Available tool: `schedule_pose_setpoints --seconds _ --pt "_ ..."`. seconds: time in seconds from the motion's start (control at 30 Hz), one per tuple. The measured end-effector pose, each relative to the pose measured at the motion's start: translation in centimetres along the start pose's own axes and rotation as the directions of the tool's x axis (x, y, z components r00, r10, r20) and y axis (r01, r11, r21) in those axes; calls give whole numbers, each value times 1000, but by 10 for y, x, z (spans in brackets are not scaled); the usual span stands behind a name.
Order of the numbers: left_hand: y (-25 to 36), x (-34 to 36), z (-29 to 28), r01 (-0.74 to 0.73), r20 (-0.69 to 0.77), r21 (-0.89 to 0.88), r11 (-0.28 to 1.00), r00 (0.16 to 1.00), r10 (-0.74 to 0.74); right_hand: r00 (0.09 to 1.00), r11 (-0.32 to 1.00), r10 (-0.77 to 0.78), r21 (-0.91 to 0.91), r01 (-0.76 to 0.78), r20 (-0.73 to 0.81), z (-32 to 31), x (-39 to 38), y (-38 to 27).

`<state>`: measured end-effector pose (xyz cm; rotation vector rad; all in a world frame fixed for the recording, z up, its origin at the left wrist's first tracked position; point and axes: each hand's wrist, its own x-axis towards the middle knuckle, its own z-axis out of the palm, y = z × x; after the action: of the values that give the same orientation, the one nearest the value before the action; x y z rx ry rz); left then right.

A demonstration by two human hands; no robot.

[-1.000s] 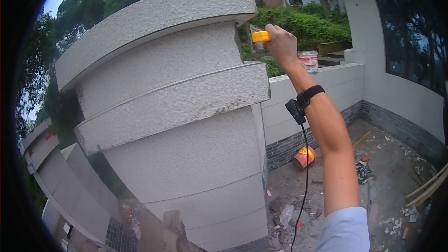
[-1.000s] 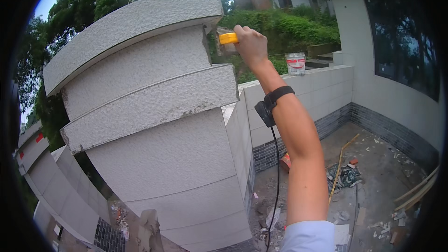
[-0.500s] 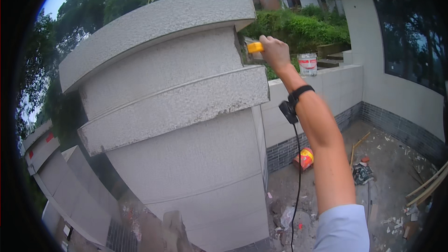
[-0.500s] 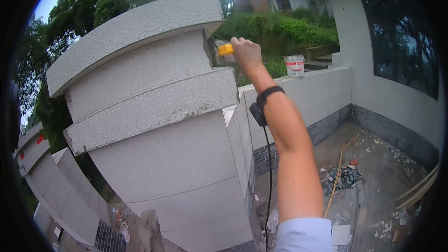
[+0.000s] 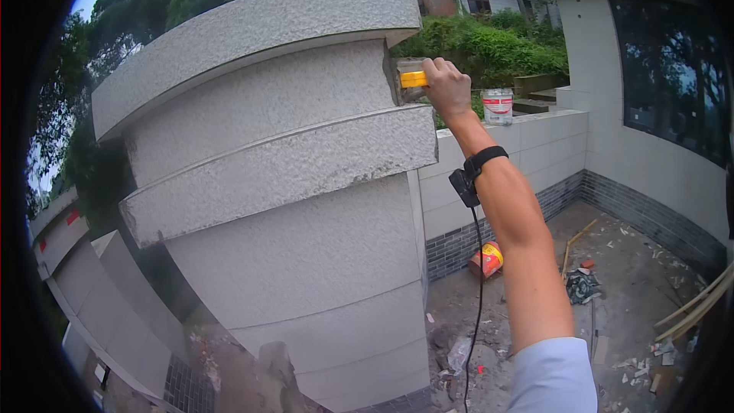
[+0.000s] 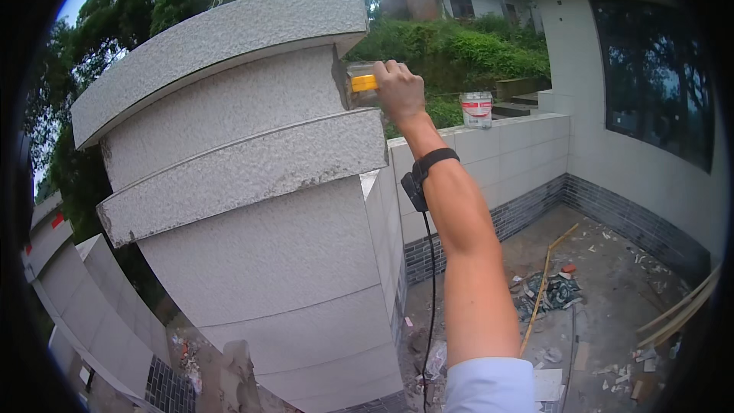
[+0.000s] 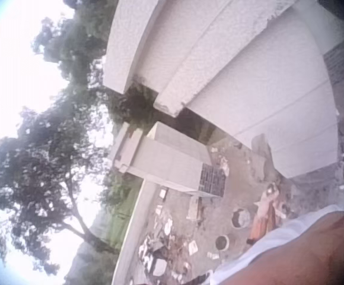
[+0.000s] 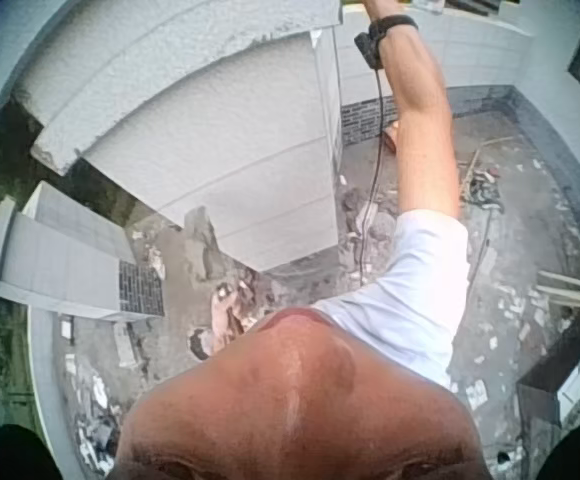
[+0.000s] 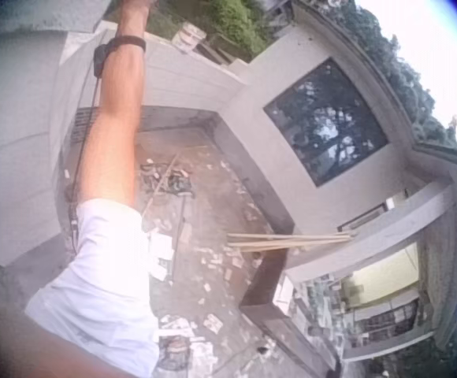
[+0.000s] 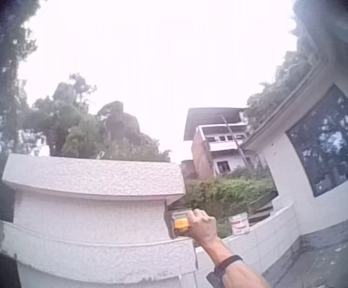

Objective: Apply plaster or cement mixture to the corner and surface of a structural pillar using a trowel and a float tool.

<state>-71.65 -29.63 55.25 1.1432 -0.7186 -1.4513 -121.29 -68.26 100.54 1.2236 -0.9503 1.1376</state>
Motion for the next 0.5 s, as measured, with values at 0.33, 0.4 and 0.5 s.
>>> schedule_pose_setpoints --seconds 0.33,0.4,0.5 --pt "7 -7 -1 -14 39 -7 1000 999 14 886 927 337 -276 -254 319 -79 17 45" --pt "6 1 -4 13 37 -36 999 999 -12 817 893 435 -301 -335 379 -105 24 52" --pt "6 7 -12 67 41 -66 996 997 -65 641 792 531 -54 -609 554 -141 27 54"
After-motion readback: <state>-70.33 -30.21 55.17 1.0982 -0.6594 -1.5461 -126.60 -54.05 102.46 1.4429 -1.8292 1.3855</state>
